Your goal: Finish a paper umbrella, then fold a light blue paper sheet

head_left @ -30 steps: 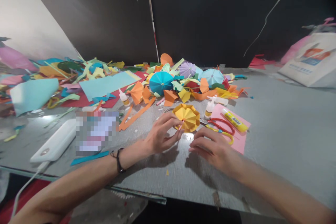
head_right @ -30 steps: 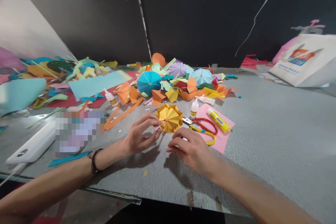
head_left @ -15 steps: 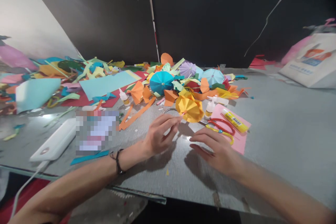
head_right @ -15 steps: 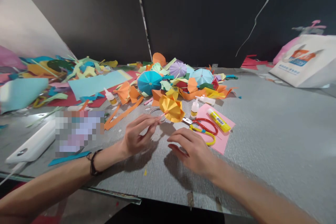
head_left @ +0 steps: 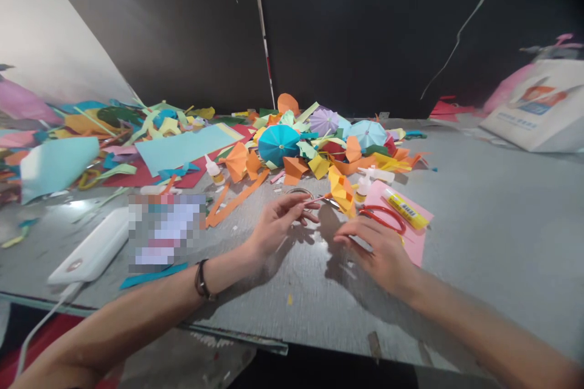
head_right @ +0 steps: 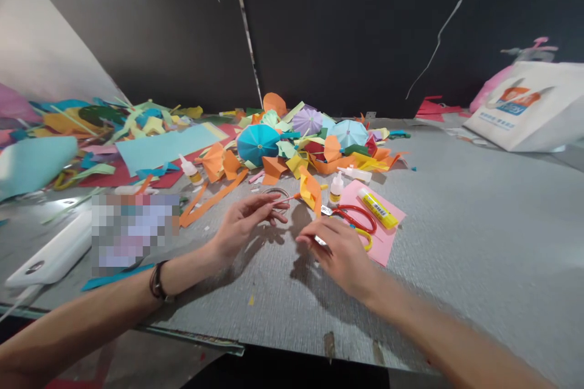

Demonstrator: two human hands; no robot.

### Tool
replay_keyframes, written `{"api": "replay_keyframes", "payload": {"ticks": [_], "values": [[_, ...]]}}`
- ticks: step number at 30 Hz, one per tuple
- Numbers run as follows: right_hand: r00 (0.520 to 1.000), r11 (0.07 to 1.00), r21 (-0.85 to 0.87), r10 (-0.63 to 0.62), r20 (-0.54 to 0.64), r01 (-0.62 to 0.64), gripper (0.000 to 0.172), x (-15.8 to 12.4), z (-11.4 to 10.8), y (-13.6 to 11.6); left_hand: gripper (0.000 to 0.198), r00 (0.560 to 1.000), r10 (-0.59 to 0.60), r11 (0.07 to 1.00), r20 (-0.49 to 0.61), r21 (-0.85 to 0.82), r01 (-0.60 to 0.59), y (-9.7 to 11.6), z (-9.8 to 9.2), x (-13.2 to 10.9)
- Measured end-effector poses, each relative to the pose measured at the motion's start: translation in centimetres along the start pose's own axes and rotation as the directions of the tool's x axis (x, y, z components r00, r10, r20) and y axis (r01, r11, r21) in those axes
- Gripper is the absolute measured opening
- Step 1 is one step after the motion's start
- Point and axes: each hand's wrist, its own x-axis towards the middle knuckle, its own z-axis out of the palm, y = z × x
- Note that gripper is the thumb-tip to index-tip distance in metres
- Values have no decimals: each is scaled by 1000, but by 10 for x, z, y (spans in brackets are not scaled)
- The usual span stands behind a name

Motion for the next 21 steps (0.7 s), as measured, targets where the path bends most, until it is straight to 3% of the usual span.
{"api": "replay_keyframes", "payload": {"ticks": [6, 10, 13, 21], "values": [[972, 999, -33, 26, -235, -34, 12, 8, -8, 2, 12, 996, -89, 981, 0, -173, 87, 1, -9, 7], [932, 994, -66, 61, -356, -91, 14, 11, -10, 2, 8, 995, -103, 978, 7, -183, 103, 1, -9, 6], [933, 990, -71, 91, -347, -123, 23, 12, -11, 0, 8, 994, -113, 984, 3, -140, 112, 3, -8, 3], [957, 996, -67, 37, -289, -59, 20, 10, -12, 2, 17, 993, -67, 998, 92, 22, 66, 4, -7, -2]]}}
